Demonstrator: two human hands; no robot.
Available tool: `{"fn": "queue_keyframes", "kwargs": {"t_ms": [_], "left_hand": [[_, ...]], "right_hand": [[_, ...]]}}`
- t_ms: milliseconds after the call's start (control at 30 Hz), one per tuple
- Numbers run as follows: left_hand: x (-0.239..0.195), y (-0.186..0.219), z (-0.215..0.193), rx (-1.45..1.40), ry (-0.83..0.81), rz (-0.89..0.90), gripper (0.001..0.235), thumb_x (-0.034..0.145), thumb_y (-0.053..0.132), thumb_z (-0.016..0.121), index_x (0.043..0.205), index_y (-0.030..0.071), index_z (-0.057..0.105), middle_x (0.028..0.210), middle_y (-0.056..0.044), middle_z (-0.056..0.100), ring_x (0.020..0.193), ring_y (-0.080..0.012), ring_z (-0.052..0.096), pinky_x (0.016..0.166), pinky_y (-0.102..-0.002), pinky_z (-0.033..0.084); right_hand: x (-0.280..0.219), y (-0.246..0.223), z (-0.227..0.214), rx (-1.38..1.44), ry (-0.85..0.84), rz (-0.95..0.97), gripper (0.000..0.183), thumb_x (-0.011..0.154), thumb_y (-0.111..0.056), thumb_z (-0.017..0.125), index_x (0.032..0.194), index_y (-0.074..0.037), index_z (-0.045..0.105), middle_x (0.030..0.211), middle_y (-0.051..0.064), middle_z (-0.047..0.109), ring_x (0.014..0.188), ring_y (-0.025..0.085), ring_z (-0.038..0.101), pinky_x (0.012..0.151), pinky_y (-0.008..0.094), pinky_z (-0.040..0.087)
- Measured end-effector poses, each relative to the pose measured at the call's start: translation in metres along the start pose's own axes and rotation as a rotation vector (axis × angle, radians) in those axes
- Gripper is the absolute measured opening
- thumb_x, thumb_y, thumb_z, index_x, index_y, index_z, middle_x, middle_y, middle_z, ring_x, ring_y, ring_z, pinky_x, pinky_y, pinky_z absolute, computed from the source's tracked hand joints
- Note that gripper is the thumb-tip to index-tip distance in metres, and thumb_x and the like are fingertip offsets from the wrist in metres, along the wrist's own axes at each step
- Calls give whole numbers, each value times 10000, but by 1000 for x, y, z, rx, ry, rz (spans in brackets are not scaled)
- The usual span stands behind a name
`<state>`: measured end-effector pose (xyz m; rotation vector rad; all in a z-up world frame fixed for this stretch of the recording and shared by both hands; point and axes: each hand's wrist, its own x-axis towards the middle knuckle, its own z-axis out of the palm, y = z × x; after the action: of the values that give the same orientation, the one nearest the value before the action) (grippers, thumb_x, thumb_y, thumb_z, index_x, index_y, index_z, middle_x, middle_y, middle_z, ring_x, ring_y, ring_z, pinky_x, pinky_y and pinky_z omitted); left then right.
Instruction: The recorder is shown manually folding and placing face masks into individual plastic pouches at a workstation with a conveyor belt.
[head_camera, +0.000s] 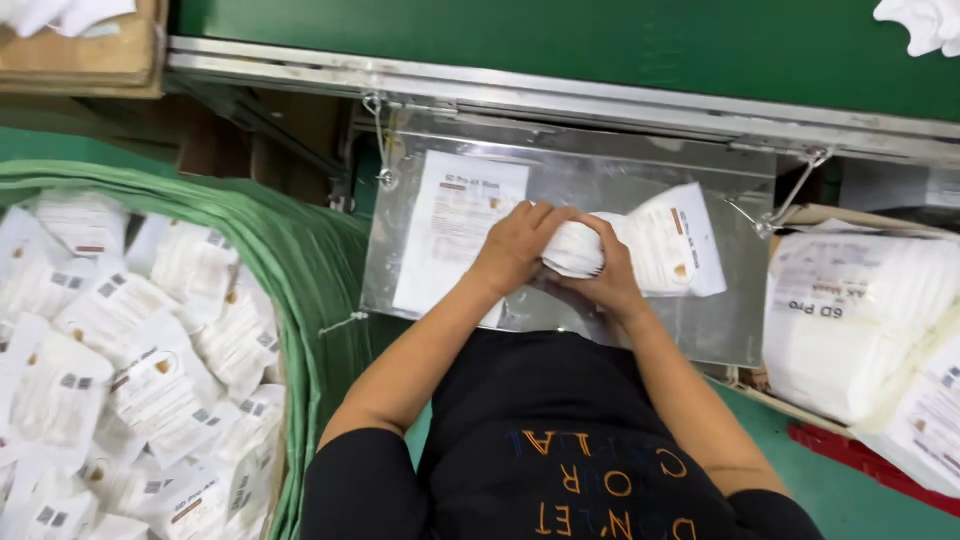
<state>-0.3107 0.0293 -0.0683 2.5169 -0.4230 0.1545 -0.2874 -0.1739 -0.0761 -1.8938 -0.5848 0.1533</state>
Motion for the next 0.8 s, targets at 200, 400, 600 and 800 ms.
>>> {"fn": "queue_keyframes", "kwargs": {"t_ms": [200,400,600,800], "left_hand": [[22,-19,-9,-360,-191,-110,802,673,318,954,1310,73,534,1136,-196,643,1059,-408,631,883,-486,509],[26,-124,-8,20,303,-213,383,764,156,824,1117,65,709,1076,-175,630,928,-370,638,776,-449,532],[3,-123,-8,-86,288,-171,59,850,77,786,892,85,746,920,-75,629,870,-290,659,750,-391,546],[39,-12,-70,-186,399,336,147,881,97,748,1020,61,719,1039,-87,628,927,-285,649,776,-375,549]], "right_hand": [[5,27,-18,116,-132,100,682,864,-167,829,1458,4,540,1320,158,683,1223,274,644,1048,405,496],[37,1,-60,815,162,488,623,887,-156,776,1428,12,517,1312,131,654,1204,239,655,1021,382,557],[47,23,-73,967,274,473,555,906,-55,744,1411,9,522,1323,122,653,1221,238,650,1046,396,557],[59,12,-92,133,177,241,592,890,-51,732,1452,-54,546,1316,69,672,1208,181,640,1035,335,524]]}}
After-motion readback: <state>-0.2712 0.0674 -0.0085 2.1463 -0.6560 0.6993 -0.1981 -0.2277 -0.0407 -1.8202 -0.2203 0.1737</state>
